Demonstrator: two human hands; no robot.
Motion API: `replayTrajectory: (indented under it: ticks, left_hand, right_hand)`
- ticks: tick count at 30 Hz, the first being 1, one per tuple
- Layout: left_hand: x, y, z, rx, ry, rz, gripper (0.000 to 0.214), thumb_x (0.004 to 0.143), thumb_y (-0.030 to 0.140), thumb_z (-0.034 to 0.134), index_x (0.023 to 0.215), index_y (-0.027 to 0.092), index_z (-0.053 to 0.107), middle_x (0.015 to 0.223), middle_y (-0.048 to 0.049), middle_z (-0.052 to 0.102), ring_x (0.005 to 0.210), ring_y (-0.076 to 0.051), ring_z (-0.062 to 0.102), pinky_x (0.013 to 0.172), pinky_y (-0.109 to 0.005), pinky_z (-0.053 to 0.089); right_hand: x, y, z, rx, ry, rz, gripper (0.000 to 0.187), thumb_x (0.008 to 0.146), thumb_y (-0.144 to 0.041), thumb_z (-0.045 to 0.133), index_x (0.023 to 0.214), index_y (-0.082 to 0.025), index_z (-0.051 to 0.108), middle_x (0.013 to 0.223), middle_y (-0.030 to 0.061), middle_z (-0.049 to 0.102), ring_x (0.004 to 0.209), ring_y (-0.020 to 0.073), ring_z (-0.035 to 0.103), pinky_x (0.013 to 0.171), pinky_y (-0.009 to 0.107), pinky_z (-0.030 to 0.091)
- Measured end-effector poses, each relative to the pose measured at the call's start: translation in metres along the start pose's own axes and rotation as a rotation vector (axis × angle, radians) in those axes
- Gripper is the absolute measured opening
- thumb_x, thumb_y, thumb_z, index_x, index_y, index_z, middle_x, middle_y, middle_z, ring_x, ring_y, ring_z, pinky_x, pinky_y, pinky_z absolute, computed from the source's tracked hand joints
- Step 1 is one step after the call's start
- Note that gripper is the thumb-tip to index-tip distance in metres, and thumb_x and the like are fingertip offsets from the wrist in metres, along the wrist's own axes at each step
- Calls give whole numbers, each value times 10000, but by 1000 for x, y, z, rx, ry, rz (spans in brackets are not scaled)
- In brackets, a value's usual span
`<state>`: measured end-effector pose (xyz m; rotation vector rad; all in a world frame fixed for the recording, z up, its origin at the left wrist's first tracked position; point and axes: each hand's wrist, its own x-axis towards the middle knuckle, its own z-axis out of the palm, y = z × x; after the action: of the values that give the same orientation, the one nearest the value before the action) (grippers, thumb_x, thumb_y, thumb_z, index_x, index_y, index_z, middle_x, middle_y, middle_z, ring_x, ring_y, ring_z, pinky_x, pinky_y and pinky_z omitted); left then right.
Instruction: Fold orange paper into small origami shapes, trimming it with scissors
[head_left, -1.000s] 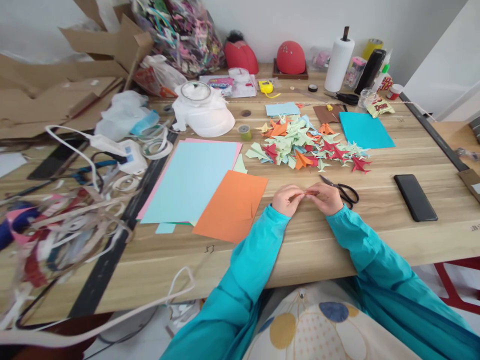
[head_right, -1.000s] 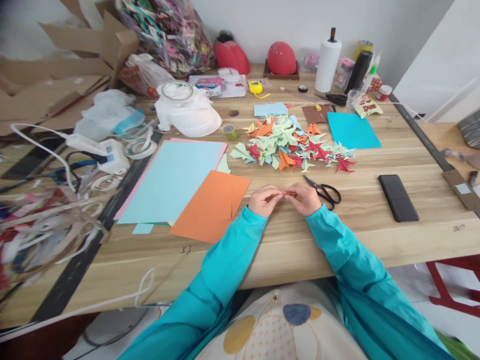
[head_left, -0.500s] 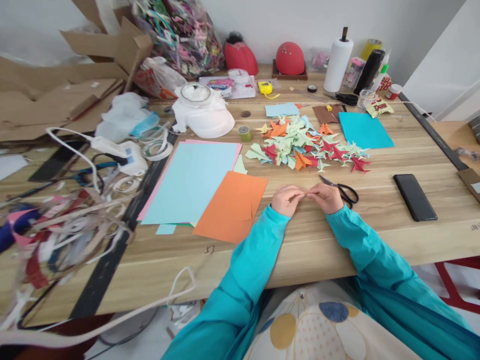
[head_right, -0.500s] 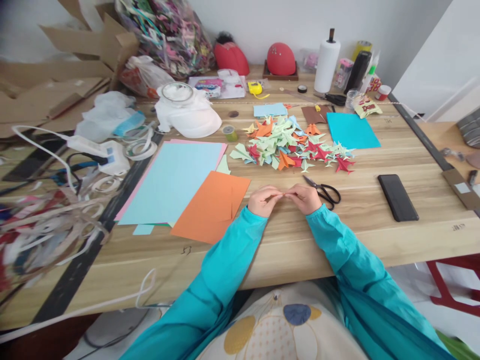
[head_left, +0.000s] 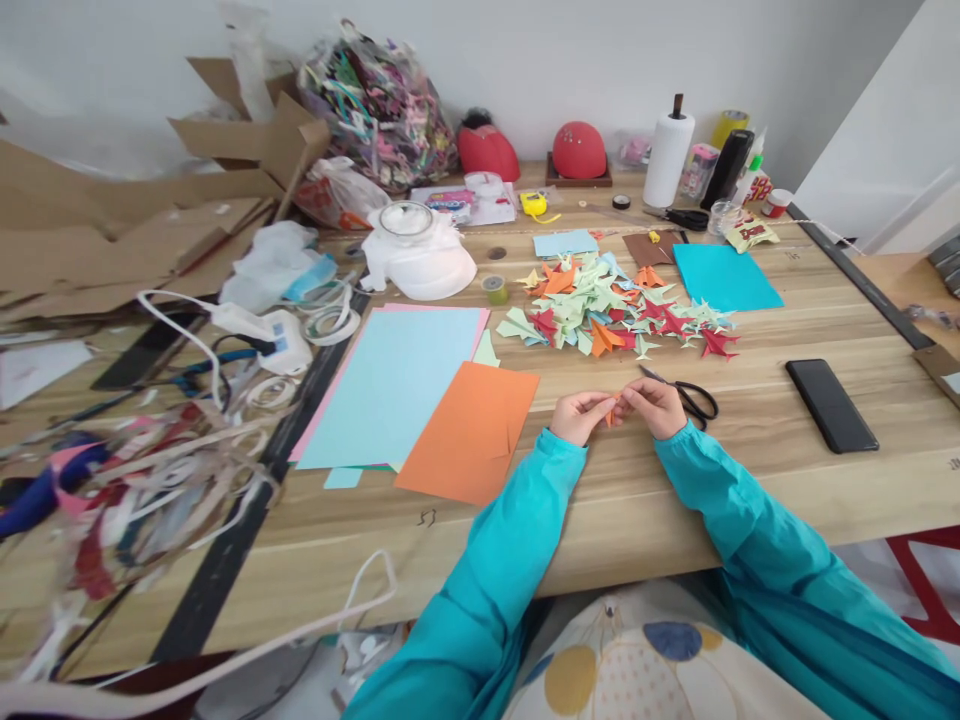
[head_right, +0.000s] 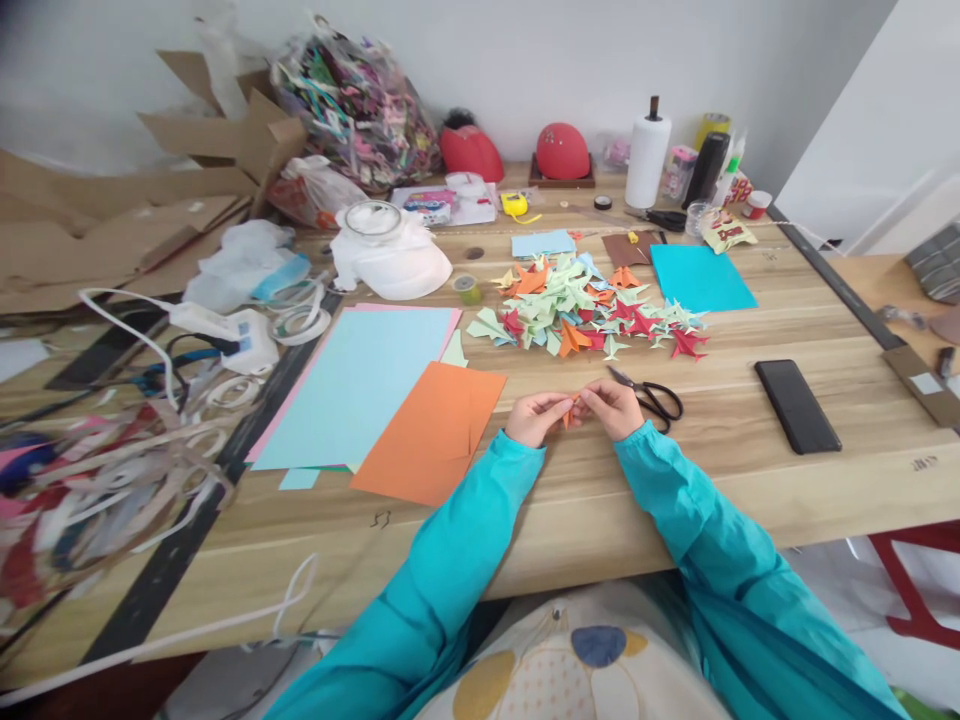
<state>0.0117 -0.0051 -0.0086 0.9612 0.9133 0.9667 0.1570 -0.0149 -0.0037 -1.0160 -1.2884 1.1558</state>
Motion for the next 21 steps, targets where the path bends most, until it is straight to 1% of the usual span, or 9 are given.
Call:
replayTrajectory:
  ticks: [3,6,10,14,17,21]
  left_hand:
    - [0,-1,1,-58,-19,-67,437,504,472,748,745,116,670,654,-52,689,553,-165,635,555,-290,513]
    - [-2,1,2,-50,-36,-74,419,515,460,746,749,121,670,651,-48,687,592,-164,638,566,-276,510]
    - [-4,3,1,32,-66,-30,381,557,449,727,728,114,666,638,-53,682,577,-157,626,564,-272,503]
    - [-5,0,-1,82,-77,42,335,616,431,696,709,112,659,614,-51,677,562,-150,621,599,-280,505]
    - [-5,-2,-2,99,-72,53,334,617,427,696,721,112,660,611,-52,680,559,-152,623,605,-283,504]
    - [-5,0,-1,116,-76,53,319,604,417,706,709,119,667,618,-50,686,578,-153,632,628,-283,508]
  right_hand:
    - [2,0,-2,24,23,41,278,707,-420,649,660,-150,602,554,6,640,494,106,592,510,238,513]
    - [2,-1,-2,42,31,70,293,689,-434,658,644,-150,598,523,-2,626,457,99,568,486,236,496]
    - [2,-2,-1,47,29,87,303,667,-442,669,633,-149,604,522,1,627,450,97,555,486,240,488]
    - [1,-1,-2,40,25,105,297,654,-431,682,625,-144,612,528,1,623,466,88,546,493,226,473]
    - [1,1,-2,54,8,121,299,659,-431,680,638,-142,608,528,3,625,461,90,550,489,226,470]
    - [1,5,0,89,-44,187,315,644,-431,694,629,-140,573,477,-2,607,421,104,558,426,219,451]
